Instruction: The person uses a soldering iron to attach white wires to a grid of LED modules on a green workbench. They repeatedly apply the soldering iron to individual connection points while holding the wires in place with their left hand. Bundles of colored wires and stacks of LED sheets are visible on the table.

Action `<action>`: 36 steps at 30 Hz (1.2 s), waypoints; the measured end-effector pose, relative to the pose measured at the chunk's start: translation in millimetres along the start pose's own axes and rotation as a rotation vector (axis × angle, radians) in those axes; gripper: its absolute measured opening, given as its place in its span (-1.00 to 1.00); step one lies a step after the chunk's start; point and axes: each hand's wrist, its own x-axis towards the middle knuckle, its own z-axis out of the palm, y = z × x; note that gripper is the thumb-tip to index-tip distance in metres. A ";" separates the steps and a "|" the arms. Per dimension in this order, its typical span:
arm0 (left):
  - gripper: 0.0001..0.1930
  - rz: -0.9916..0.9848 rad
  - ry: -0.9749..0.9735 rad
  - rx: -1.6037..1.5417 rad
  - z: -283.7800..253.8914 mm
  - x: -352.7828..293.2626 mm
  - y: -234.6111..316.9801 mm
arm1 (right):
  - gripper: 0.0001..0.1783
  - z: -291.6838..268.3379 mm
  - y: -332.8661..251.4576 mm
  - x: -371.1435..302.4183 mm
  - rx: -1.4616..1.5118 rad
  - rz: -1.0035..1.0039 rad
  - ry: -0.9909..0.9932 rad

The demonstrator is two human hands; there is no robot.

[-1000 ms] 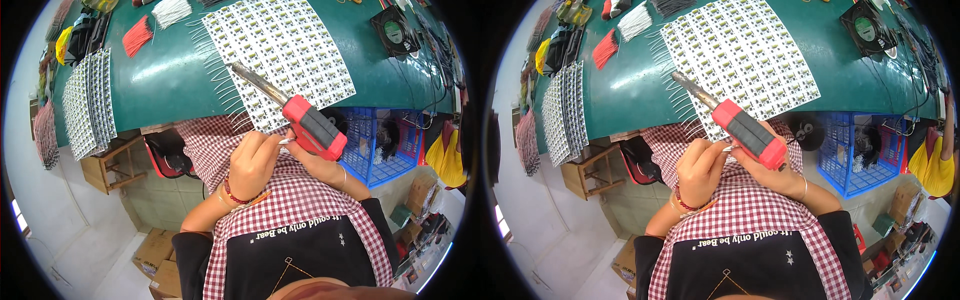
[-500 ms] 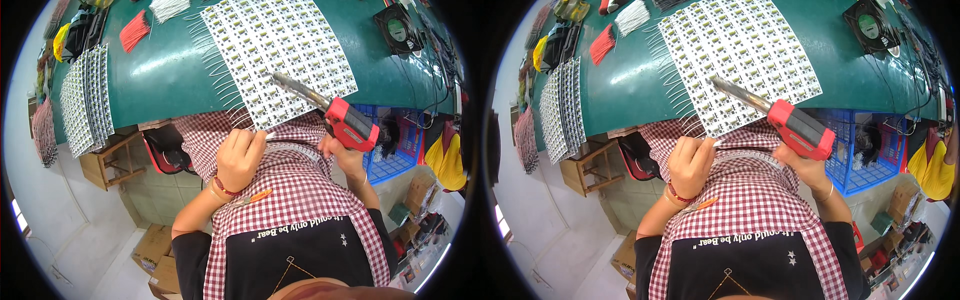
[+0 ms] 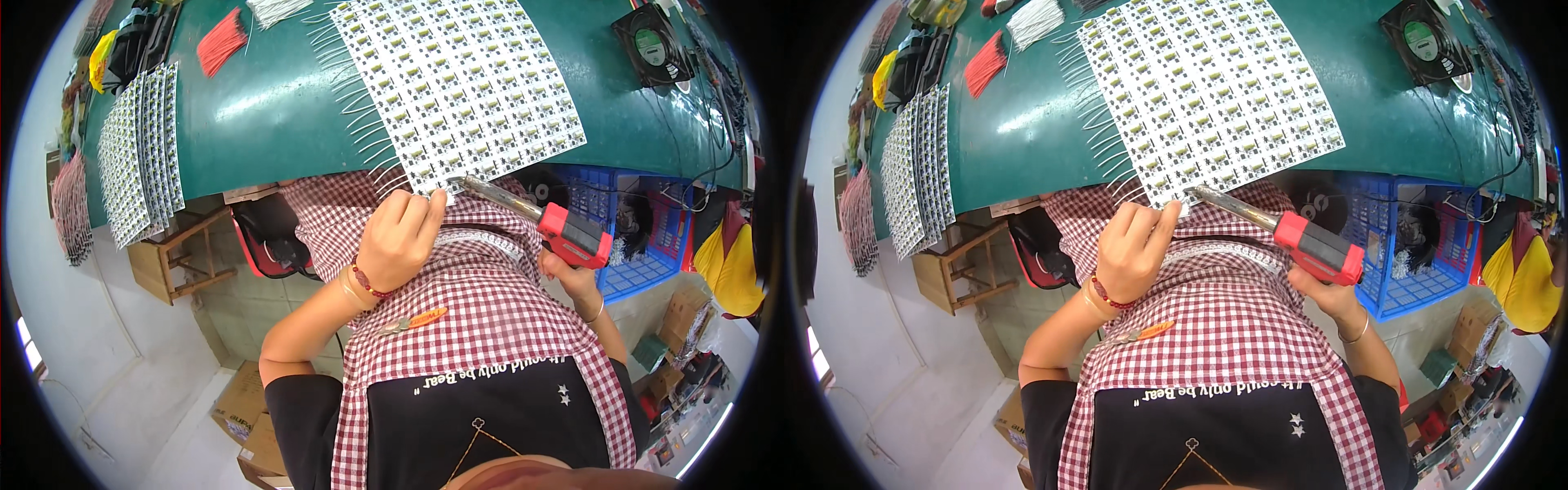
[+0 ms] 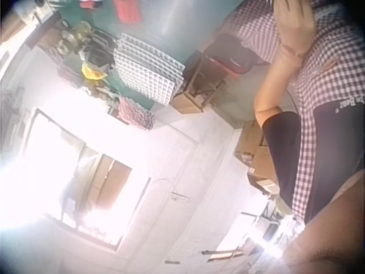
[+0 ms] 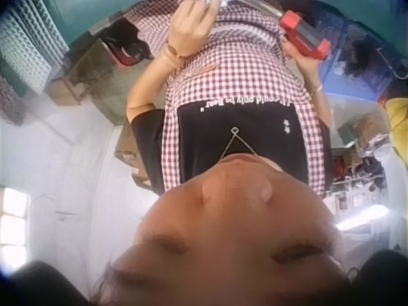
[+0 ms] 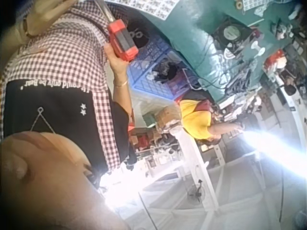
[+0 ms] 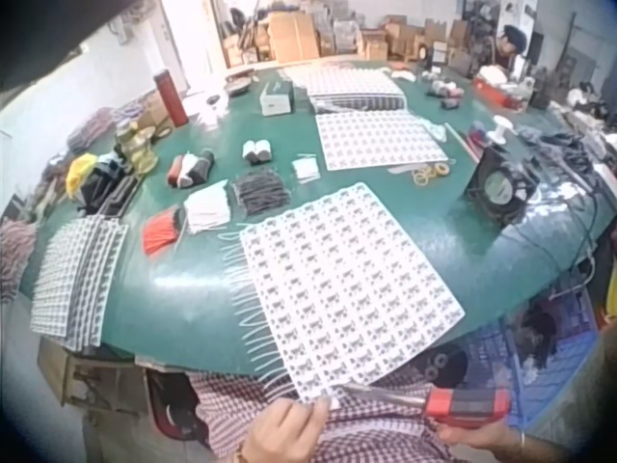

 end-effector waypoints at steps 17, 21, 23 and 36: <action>-0.64 0.015 0.007 0.016 3.4 1.2 -1.6 | -0.75 3.0 -9.4 11.0 -0.570 -0.406 -0.033; -0.64 0.007 -0.003 0.016 2.1 2.4 -1.1 | -0.76 -3.0 4.9 5.0 -0.389 -0.248 0.003; -0.64 0.014 -0.011 0.027 1.6 2.6 -0.8 | -0.77 -2.2 6.2 3.8 -0.346 -0.205 0.016; -0.59 0.025 0.004 0.048 -17.3 4.0 -2.5 | -0.78 -0.8 14.2 -0.8 -0.171 -0.118 0.056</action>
